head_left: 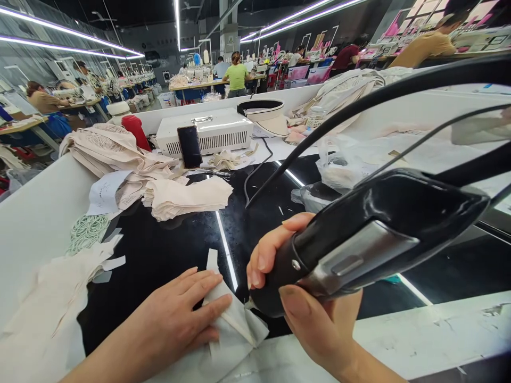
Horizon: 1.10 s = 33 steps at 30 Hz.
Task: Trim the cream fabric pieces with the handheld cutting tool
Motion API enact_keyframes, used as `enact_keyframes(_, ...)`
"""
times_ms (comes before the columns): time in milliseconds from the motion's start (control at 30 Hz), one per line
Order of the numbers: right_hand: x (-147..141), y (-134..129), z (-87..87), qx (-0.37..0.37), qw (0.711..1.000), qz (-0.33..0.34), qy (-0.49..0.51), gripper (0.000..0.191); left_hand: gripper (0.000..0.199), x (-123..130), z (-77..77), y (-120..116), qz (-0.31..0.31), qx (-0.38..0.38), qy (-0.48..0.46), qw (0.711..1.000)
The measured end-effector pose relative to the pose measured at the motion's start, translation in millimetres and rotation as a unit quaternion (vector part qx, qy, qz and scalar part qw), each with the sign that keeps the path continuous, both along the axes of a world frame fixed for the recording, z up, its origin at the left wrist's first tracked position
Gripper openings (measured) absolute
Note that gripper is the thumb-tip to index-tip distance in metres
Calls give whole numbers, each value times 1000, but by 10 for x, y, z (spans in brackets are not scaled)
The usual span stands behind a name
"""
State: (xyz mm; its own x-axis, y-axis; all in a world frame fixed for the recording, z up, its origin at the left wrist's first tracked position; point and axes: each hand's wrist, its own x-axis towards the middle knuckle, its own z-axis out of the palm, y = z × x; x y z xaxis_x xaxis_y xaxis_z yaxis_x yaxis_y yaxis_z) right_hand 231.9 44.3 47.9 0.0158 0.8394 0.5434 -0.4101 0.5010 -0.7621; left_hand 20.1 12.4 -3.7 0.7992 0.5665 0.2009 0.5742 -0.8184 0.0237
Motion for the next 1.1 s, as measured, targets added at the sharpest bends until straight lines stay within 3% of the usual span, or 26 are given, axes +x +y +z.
enact_keyframes(400, 3, -5, -13, -4, 1000, 2, 4, 37, 59, 65, -5, -31, 11, 3, 29, 1000)
enact_keyframes(1100, -33, 55, -18, -27, 999, 4, 35, 39, 55, 155, -4, -85, 35, 6, 7, 999)
